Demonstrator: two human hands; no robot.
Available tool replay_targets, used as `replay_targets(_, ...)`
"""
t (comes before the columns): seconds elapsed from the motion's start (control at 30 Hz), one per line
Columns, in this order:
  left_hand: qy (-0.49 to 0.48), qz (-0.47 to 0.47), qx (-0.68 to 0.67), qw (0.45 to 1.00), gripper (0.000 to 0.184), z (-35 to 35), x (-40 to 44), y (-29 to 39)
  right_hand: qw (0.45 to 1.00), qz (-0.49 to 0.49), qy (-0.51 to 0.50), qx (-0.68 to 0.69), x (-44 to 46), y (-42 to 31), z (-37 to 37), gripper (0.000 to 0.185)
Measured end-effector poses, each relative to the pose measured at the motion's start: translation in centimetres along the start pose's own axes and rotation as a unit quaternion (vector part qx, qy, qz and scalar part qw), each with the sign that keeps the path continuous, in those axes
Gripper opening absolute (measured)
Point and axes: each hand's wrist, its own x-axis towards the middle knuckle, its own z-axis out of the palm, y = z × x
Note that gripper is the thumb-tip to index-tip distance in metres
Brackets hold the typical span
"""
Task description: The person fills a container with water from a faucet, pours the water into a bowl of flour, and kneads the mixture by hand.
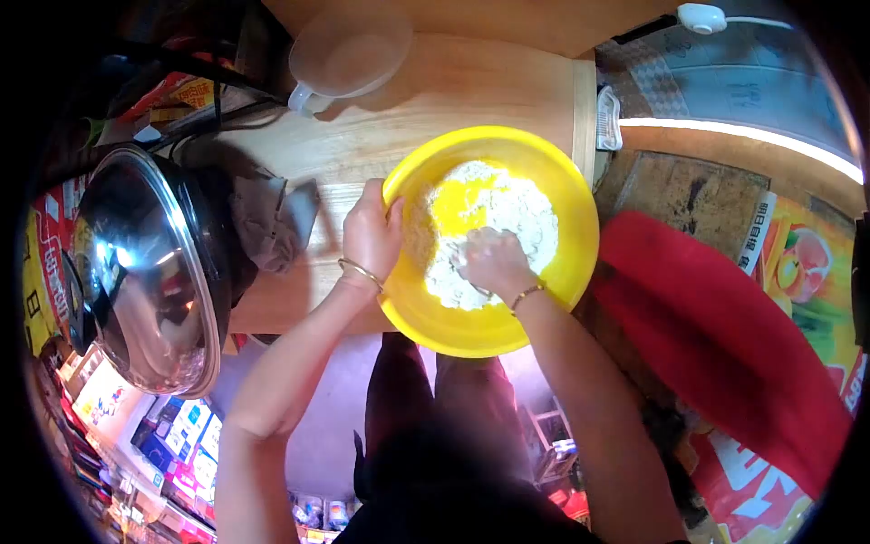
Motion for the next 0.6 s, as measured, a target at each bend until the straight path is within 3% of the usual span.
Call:
replay_targets(0.23, -0.003, -0.018, -0.018, 1.0, 0.014, -0.3, 0.2, 0.8, 0.999, -0.017, 0.014, 0.03, 3.2, 0.2, 0.2, 0.026)
replay_targets(0.37, -0.012, -0.025, -0.012, 1.0, 0.014, -0.3, 0.2, 0.9, 0.997, 0.006, -0.055, 0.051, 5.2, -0.2, -0.2, 0.025)
replay_targets(0.4, -0.014, -0.028, -0.02, 0.999, 0.014, -0.3, 0.2, 1.0, 0.991, -0.01, 0.13, 0.034, 5.3, -0.4, 1.8, 0.02)
replay_targets(0.53, -0.012, -0.016, -0.005, 1.0, 0.013, -0.2, 0.2, 0.7, 0.991, -0.032, 0.123, 0.038, 6.6, -0.2, 2.2, 0.014)
replay_targets(0.6, -0.006, -0.021, -0.03, 0.999, 0.013, -0.2, 0.1, 0.8, 0.973, -0.052, 0.217, 0.057, 7.3, -0.3, 2.3, 0.01)
